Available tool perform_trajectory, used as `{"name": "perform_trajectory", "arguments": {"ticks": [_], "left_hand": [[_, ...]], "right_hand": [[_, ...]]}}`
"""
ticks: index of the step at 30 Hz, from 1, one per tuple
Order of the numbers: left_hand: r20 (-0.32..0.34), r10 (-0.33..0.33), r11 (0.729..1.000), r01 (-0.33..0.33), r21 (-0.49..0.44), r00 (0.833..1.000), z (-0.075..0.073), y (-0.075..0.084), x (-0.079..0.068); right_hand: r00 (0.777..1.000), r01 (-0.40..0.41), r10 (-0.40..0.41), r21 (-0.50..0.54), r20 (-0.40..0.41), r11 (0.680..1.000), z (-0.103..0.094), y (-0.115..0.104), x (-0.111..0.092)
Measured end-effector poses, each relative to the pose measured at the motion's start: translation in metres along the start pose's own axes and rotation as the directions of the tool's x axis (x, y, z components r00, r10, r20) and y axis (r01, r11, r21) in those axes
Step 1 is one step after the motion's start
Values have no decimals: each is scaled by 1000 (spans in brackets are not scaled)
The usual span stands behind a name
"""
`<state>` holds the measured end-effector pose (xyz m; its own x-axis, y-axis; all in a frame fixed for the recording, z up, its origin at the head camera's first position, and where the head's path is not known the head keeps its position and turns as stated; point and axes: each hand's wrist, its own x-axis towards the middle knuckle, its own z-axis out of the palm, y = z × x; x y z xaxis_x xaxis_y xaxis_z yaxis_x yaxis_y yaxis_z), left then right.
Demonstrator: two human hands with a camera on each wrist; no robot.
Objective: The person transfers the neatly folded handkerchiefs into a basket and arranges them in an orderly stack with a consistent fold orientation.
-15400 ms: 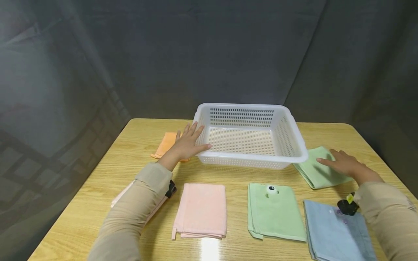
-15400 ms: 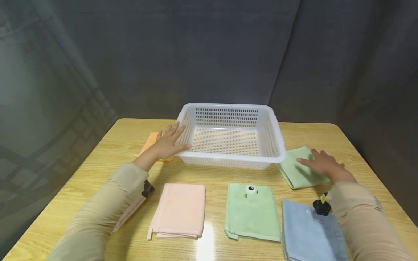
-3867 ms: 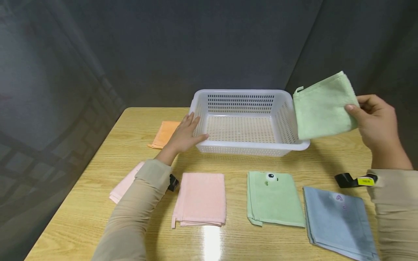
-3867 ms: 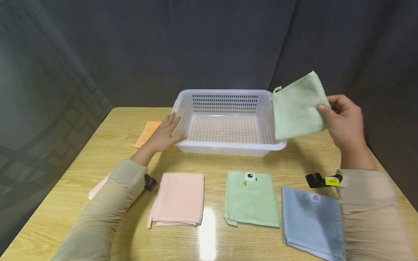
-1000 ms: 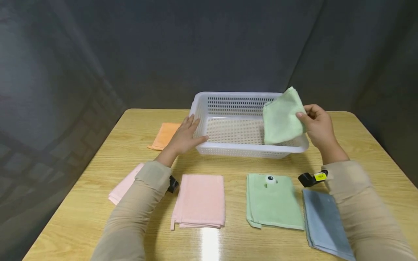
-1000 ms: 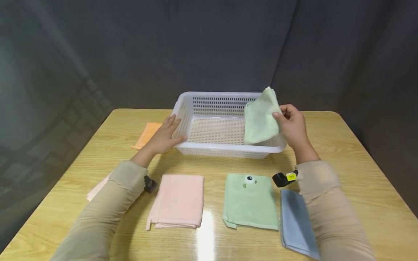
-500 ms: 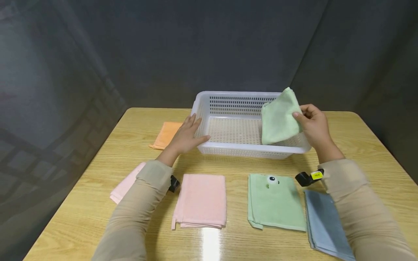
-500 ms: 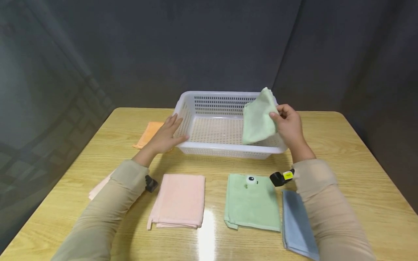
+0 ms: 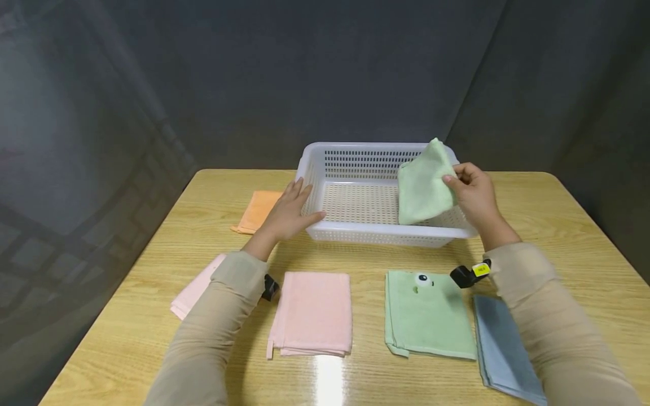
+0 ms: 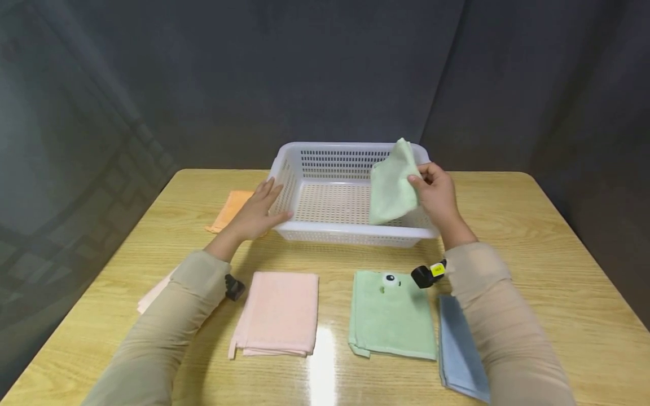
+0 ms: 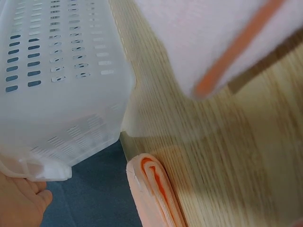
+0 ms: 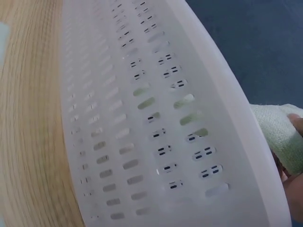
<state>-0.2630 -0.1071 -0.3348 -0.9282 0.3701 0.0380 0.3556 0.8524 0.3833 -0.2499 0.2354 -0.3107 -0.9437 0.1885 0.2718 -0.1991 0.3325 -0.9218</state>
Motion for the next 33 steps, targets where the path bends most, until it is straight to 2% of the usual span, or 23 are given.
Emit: {"name": "perform_trajectory", "arguments": {"ticks": [3, 8, 16, 25, 33], "left_hand": [[-2, 4, 1000, -4, -2, 1000, 0, 0, 0], [0, 5, 1000, -5, -7, 1000, 1, 1, -1], [1, 13, 1000, -13, -4, 1000, 2, 0, -4], [-13, 33, 999, -33, 19, 999, 1, -1, -4], [-8, 29, 1000, -29, 3, 1000, 1, -1, -3]], "right_hand": [[1000, -7, 7, 26, 10, 1000, 2, -1, 0], [1000, -23, 23, -1, 7, 1000, 6, -2, 0], [997, -53, 55, -45, 51, 998, 10, 2, -3], [998, -48, 50, -65, 40, 997, 15, 0, -2], [998, -46, 49, -92, 27, 995, 21, 0, -2]]}}
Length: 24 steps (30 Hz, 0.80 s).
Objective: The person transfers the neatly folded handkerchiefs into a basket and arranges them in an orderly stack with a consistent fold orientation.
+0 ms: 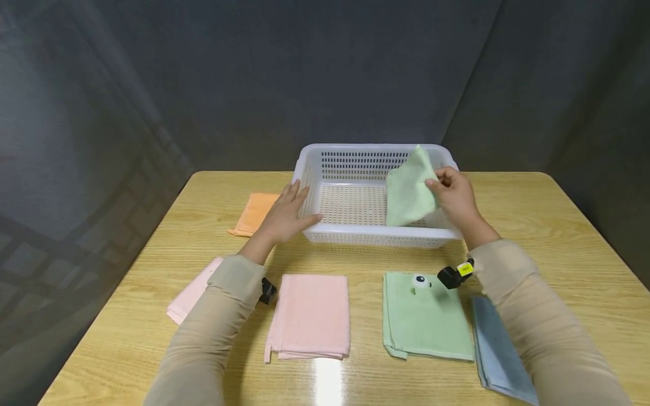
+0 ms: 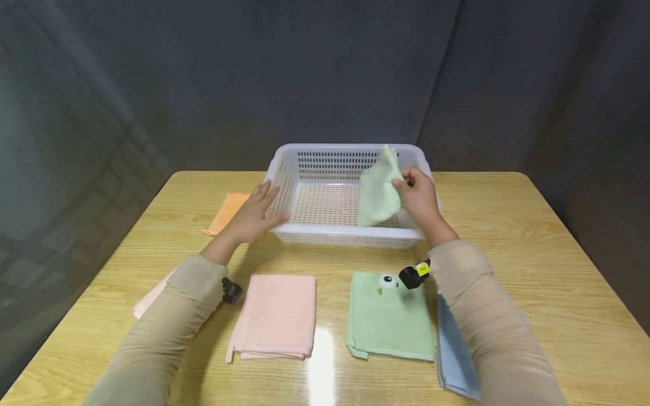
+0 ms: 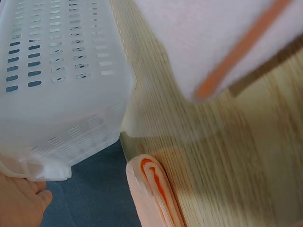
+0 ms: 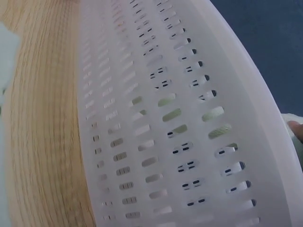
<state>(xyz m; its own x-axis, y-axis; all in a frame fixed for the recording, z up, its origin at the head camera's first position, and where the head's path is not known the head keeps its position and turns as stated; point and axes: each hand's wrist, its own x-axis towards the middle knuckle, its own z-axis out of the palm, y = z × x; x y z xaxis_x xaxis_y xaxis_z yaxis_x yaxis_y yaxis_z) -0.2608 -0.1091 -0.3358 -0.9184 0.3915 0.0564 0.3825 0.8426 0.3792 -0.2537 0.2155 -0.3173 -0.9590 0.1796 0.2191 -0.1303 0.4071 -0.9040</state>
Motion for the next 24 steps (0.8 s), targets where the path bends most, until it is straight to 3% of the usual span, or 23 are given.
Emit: {"name": "perform_trajectory", "arguments": {"ticks": [24], "left_hand": [[-3, -1, 1000, 1, 10, 1000, -1, -3, -4]], "right_hand": [[998, -18, 18, 7, 57, 1000, 13, -5, 3]]}}
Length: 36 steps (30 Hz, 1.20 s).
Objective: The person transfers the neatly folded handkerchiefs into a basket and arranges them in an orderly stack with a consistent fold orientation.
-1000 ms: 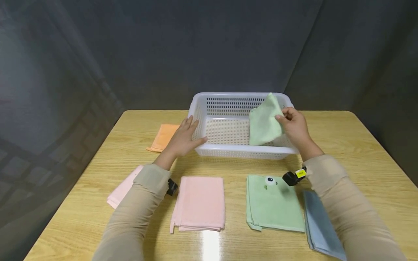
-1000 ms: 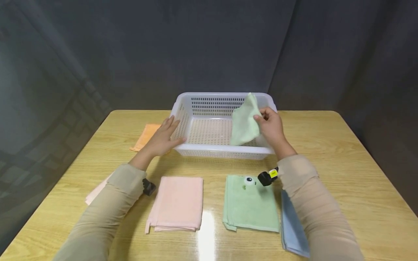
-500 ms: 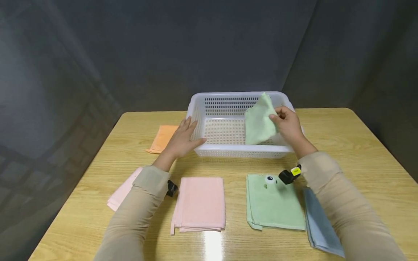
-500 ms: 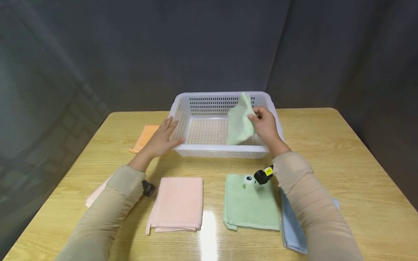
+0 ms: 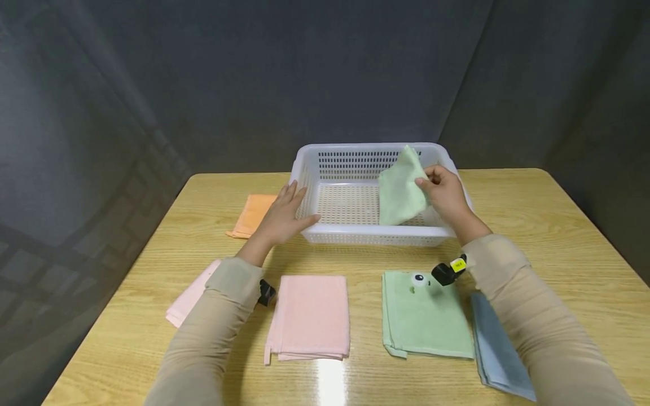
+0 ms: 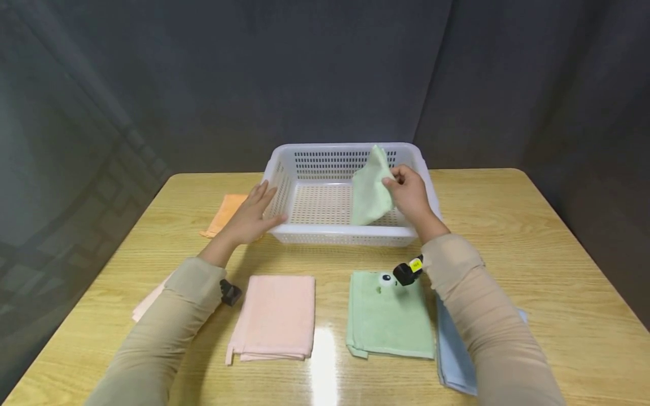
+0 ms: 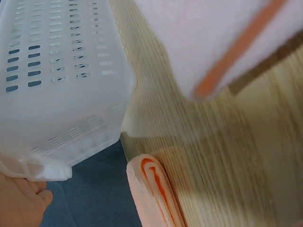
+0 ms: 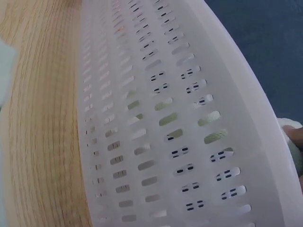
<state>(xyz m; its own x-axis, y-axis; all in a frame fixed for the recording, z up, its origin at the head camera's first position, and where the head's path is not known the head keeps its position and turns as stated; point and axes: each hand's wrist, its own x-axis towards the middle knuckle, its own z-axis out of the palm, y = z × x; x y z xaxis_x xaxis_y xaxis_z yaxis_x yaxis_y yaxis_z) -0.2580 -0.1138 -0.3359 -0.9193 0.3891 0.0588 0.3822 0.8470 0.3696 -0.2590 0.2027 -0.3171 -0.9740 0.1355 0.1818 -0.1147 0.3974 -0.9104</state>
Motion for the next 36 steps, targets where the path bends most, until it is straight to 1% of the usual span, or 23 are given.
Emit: {"name": "perform_trajectory", "arguments": {"ticks": [7, 16, 21, 27, 36], "left_hand": [[2, -4, 1000, 4, 1, 1000, -1, -1, 1], [1, -9, 1000, 9, -8, 1000, -2, -1, 2], [1, -8, 1000, 8, -3, 1000, -2, 0, 3], [6, -7, 1000, 7, 2, 1000, -3, 1, 4], [0, -19, 1000, 19, 2, 1000, -2, 1, 4]], "right_hand": [[999, -33, 34, -15, 18, 999, 4, -1, 4], [999, -25, 25, 2, 22, 1000, 14, 0, 6], [998, -43, 42, 23, 37, 999, 15, 0, 7], [996, -77, 77, 14, 52, 997, 16, 0, 9], [994, -79, 79, -3, 79, 997, 20, -1, 9]]}}
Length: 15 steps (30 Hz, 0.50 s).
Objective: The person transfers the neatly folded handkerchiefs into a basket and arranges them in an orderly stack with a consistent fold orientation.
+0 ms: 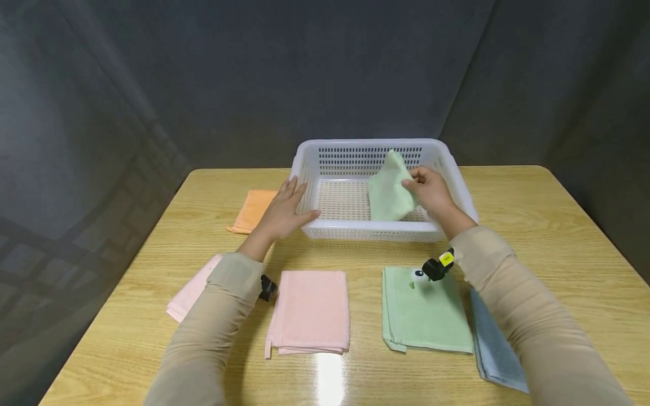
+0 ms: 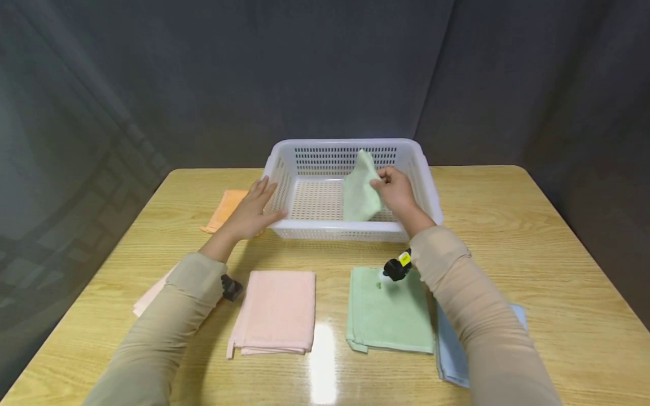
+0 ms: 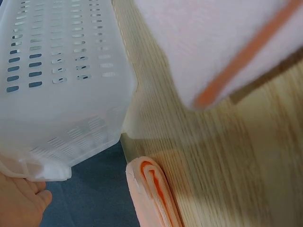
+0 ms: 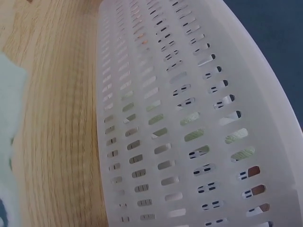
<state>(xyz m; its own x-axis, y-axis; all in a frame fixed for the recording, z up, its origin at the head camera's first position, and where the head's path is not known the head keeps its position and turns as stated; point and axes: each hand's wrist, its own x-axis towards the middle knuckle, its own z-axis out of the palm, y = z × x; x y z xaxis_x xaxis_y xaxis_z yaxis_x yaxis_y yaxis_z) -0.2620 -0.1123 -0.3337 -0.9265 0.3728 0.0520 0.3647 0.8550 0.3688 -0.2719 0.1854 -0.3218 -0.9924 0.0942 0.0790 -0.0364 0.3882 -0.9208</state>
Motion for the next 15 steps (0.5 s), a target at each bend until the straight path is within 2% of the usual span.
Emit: {"name": "perform_trajectory", "arguments": {"ticks": [15], "left_hand": [[2, 4, 1000, -4, -8, 1000, 2, 0, -1]], "right_hand": [[997, -13, 18, -65, 69, 998, 3, 3, 0]]}}
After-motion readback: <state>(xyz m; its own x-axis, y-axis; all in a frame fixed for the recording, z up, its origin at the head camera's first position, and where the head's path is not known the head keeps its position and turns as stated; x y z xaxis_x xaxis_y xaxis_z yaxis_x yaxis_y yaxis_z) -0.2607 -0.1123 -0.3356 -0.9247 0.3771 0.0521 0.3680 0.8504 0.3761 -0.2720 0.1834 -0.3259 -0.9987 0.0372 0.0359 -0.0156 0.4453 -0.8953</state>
